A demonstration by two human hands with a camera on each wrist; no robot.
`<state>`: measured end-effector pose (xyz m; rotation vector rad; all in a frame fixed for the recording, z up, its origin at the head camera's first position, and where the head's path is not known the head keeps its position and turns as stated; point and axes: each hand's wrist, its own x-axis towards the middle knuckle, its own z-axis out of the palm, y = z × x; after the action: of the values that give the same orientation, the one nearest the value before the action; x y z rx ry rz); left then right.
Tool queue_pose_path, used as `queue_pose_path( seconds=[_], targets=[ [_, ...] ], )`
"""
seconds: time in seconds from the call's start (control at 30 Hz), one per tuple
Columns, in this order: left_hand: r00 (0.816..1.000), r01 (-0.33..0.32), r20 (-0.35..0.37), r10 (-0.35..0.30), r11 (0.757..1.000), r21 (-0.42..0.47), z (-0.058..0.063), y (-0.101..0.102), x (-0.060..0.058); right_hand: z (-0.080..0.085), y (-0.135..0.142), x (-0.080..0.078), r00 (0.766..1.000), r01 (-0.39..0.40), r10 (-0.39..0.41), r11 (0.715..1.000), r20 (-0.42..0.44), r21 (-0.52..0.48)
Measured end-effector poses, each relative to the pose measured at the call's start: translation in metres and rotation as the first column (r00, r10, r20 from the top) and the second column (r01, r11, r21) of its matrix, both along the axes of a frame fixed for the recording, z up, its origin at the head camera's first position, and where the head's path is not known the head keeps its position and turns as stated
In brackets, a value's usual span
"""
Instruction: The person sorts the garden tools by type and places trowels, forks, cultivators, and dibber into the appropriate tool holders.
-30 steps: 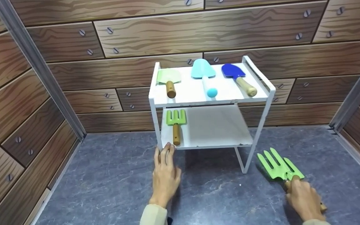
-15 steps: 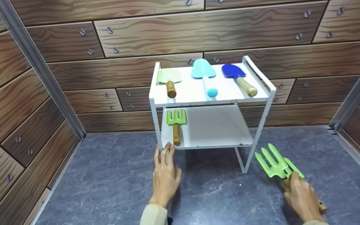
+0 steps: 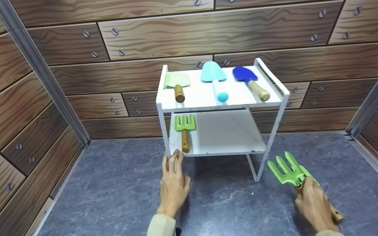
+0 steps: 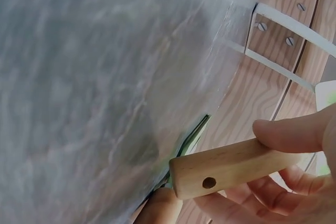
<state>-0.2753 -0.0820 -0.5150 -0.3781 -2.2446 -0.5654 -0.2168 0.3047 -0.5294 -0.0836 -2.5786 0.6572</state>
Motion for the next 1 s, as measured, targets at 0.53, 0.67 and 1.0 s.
queue_pose_path(
  seconds=[0.53, 0.67, 1.0],
  targets=[
    [1.0, -0.002, 0.009, 0.002, 1.0, -0.007, 0.002, 0.001, -0.001, 0.005, -0.019, -0.012, 0.993, -0.003, 0.004, 1.0, -0.119, 0.006],
    [1.0, -0.007, 0.004, 0.007, 1.0, -0.005, 0.002, 0.001, -0.001, 0.006, -0.025, -0.014, 0.993, -0.003, 0.003, 1.0, -0.117, 0.002],
    [1.0, -0.008, -0.001, 0.008, 1.0, 0.0, -0.001, 0.001, 0.0, 0.006, -0.035, -0.016, 0.994, -0.024, 0.025, 1.0, -0.111, 0.016]
  ],
)
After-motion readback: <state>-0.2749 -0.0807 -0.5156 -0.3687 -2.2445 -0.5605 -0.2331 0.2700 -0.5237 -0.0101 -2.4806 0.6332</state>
